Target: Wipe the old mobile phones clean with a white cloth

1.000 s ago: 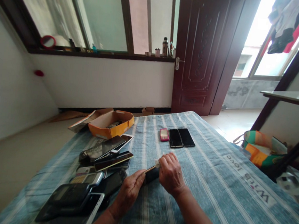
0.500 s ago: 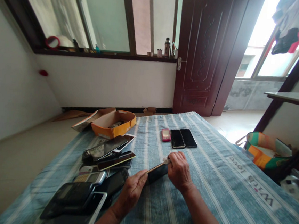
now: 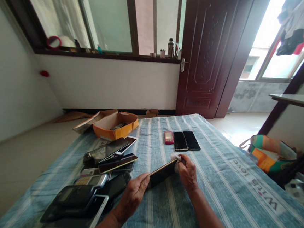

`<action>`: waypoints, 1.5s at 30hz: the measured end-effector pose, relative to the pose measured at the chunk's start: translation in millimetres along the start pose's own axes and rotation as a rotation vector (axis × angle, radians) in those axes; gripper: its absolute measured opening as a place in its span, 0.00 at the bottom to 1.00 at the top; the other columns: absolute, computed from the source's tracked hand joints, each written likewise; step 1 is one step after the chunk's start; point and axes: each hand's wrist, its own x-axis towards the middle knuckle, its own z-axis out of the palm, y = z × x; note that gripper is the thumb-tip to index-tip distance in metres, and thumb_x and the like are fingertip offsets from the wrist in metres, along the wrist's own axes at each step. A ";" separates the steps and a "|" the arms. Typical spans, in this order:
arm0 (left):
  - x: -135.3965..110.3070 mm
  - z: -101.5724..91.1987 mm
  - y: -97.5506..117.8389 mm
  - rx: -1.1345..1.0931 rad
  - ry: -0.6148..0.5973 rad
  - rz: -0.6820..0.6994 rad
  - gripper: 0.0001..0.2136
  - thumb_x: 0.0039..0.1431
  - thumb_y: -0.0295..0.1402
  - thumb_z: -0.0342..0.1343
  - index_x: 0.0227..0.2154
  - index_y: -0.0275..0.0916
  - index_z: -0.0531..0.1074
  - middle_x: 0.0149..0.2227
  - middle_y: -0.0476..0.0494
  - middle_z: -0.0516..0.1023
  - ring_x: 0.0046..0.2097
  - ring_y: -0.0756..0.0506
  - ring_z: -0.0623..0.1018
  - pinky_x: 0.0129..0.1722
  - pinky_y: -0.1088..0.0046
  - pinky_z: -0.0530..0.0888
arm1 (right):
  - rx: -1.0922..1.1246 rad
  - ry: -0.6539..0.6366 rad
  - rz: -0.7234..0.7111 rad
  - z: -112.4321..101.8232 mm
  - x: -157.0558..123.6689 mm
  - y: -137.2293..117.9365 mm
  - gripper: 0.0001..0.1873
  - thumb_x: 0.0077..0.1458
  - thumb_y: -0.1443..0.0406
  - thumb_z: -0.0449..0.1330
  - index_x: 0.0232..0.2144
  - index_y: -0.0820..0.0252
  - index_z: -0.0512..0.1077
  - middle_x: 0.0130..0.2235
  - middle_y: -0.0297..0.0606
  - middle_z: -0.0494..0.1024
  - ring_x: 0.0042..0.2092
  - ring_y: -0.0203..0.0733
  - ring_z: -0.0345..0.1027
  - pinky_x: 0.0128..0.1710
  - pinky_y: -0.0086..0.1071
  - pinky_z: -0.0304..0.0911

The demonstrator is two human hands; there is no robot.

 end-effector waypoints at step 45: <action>-1.2 2.2 -5.8 -0.014 -0.024 0.066 0.17 0.65 0.40 0.45 0.42 0.37 0.76 0.35 0.43 0.80 0.37 0.45 0.79 0.41 0.72 0.75 | -0.455 0.016 -0.139 3.9 -7.0 3.6 0.12 0.46 0.67 0.49 0.24 0.57 0.73 0.25 0.37 0.75 0.30 0.43 0.67 0.32 0.33 0.57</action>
